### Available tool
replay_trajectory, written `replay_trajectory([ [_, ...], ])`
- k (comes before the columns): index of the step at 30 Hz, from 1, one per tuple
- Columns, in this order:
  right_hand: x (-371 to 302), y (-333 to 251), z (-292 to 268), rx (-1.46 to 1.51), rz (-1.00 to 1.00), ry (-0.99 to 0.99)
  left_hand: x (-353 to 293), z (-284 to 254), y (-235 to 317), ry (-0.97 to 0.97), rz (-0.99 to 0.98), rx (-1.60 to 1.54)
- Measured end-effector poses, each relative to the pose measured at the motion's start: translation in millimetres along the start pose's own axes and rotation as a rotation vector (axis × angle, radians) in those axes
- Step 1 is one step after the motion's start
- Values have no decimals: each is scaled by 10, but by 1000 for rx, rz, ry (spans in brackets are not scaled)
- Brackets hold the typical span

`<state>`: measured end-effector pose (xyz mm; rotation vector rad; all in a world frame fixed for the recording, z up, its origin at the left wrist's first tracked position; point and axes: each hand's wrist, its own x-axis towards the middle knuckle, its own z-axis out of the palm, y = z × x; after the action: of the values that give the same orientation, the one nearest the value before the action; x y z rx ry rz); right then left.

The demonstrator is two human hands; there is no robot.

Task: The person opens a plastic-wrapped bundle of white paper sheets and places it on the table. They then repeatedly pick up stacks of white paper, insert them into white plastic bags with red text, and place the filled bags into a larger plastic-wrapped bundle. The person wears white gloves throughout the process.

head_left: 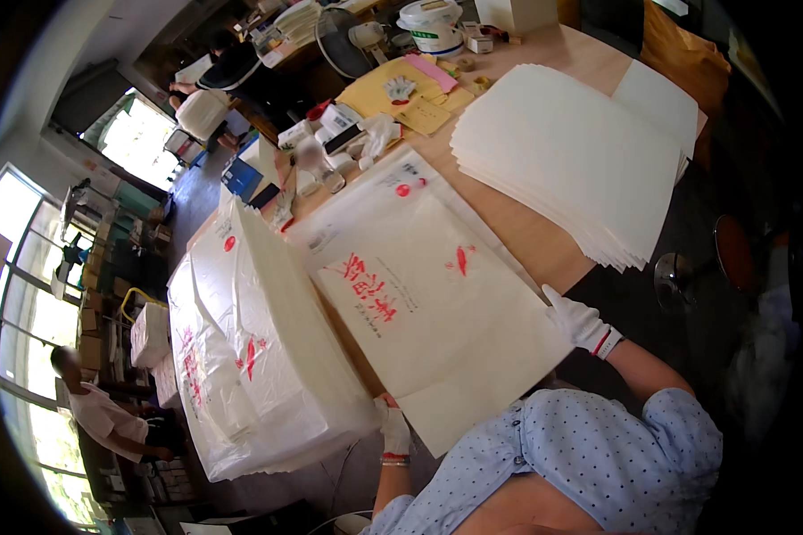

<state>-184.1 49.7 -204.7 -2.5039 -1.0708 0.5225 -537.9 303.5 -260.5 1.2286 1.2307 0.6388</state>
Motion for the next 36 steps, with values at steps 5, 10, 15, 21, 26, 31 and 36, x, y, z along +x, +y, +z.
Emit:
replay_trajectory([
  [5, 605, -304, 495, -701, -476, 492, 18, 278, 286, 119, 468, 642],
  [10, 1596, -289, 623, -370, -388, 351, 437, 309, 805, 106, 292, 988],
  [15, 861, -217, 226, 17, -113, 173, 392, 49, 553, 47, 404, 782],
  [21, -891, -2, -101, -21, -2, -66, -1436, -12, 813, -240, 385, 664],
  [26, -1200, 218, 502, -122, -59, 20, -1426, 351, 382, -32, 220, 367],
  [31, -1019, 279, 272, -105, -39, 200, -1219, 216, 170, 202, -137, 296],
  [36, -635, 569, 385, 1307, 388, 156, -1013, 262, 675, -29, 470, 284],
])
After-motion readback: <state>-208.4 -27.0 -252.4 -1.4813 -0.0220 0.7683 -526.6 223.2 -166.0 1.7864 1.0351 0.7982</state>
